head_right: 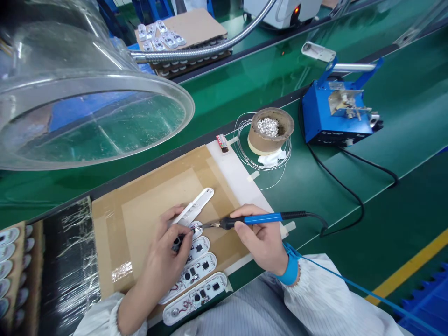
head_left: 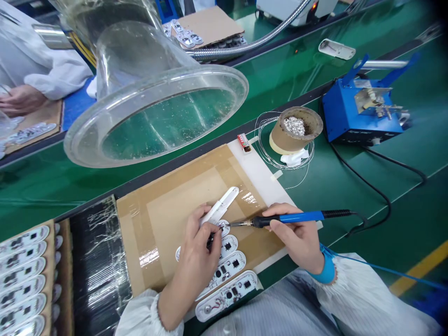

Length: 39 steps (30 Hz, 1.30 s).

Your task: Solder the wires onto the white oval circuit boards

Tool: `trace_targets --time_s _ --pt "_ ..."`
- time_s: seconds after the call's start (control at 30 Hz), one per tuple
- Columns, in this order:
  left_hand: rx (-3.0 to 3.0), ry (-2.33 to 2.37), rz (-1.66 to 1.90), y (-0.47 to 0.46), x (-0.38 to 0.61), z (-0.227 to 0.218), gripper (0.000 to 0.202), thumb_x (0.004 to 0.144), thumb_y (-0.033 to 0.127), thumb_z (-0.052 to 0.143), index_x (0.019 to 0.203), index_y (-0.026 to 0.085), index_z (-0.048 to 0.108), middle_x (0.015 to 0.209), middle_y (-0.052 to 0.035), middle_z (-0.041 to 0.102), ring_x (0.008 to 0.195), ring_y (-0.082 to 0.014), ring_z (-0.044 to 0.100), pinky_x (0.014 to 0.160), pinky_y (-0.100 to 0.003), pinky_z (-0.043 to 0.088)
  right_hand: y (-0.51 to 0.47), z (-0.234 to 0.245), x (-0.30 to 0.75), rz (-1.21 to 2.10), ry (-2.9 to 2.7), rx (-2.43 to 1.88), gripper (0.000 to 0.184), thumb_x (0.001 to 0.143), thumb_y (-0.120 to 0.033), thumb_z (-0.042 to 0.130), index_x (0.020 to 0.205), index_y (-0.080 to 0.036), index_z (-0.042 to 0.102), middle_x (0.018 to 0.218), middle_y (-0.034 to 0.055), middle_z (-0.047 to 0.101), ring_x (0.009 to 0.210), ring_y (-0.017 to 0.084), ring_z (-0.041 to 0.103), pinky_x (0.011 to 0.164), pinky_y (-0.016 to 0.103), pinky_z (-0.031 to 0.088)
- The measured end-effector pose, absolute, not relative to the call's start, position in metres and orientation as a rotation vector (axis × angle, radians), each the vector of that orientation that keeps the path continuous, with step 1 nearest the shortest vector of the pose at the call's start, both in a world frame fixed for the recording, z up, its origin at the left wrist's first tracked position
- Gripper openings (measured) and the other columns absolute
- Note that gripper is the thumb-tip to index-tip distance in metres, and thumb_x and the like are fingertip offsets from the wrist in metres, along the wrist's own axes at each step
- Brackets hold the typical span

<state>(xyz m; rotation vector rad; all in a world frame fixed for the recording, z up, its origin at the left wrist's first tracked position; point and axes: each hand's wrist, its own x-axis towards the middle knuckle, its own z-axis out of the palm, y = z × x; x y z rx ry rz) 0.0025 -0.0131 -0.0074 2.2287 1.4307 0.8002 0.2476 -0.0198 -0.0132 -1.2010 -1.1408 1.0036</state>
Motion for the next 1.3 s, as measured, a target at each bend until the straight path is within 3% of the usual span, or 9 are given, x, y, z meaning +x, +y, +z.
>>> trace_targets --time_s 0.23,0.47,0.77,1.03,1.3 --pt "2.239 1.446 0.775 -0.013 0.003 -0.007 0.018 0.103 0.007 0.058 0.097 0.024 0.057 0.145 -0.01 0.055 0.141 -0.0234 0.059 0.11 -0.042 0.056 -0.021 -0.015 0.254 0.963 -1.097 -1.259 0.009 0.094 -0.026 0.074 0.095 -0.025 0.083 0.081 0.0036 0.077 0.064 0.018 0.069 0.054 0.028 0.055" --pt "2.225 1.466 0.746 -0.013 0.001 -0.006 0.017 0.104 0.009 0.056 0.096 0.024 0.057 0.145 -0.0104 0.055 0.142 -0.0232 0.06 0.109 -0.041 0.057 -0.022 -0.017 0.252 0.993 -1.08 -1.213 0.011 0.093 -0.021 0.074 0.097 -0.025 0.084 0.085 0.0029 0.079 0.066 0.017 0.072 0.059 0.027 0.059" --pt "2.159 1.406 0.725 -0.011 -0.006 0.003 0.016 0.104 0.011 0.062 0.107 0.026 0.064 0.145 -0.0087 0.057 0.138 -0.0229 0.063 0.11 -0.043 0.061 -0.024 -0.03 0.255 1.064 -0.994 -1.213 0.01 0.097 -0.026 0.074 0.1 -0.025 0.084 0.084 0.0033 0.078 0.067 0.018 0.071 0.059 0.028 0.056" --pt "2.147 1.379 0.735 -0.01 -0.008 0.004 0.016 0.104 0.01 0.062 0.103 0.025 0.066 0.145 -0.0084 0.056 0.139 -0.0239 0.062 0.111 -0.044 0.062 -0.023 -0.03 0.255 1.081 -0.957 -1.207 0.01 0.096 -0.025 0.074 0.099 -0.026 0.083 0.077 0.0013 0.074 0.064 0.017 0.066 0.057 0.027 0.052" --pt "2.207 1.4 0.655 -0.009 -0.005 0.004 0.013 0.107 0.014 0.056 0.104 0.024 0.064 0.149 -0.0109 0.054 0.143 -0.0262 0.059 0.114 -0.049 0.058 -0.024 -0.018 0.253 1.013 -1.061 -1.195 0.013 0.094 -0.019 0.074 0.098 -0.026 0.084 0.086 0.0024 0.079 0.065 0.015 0.071 0.06 0.024 0.058"
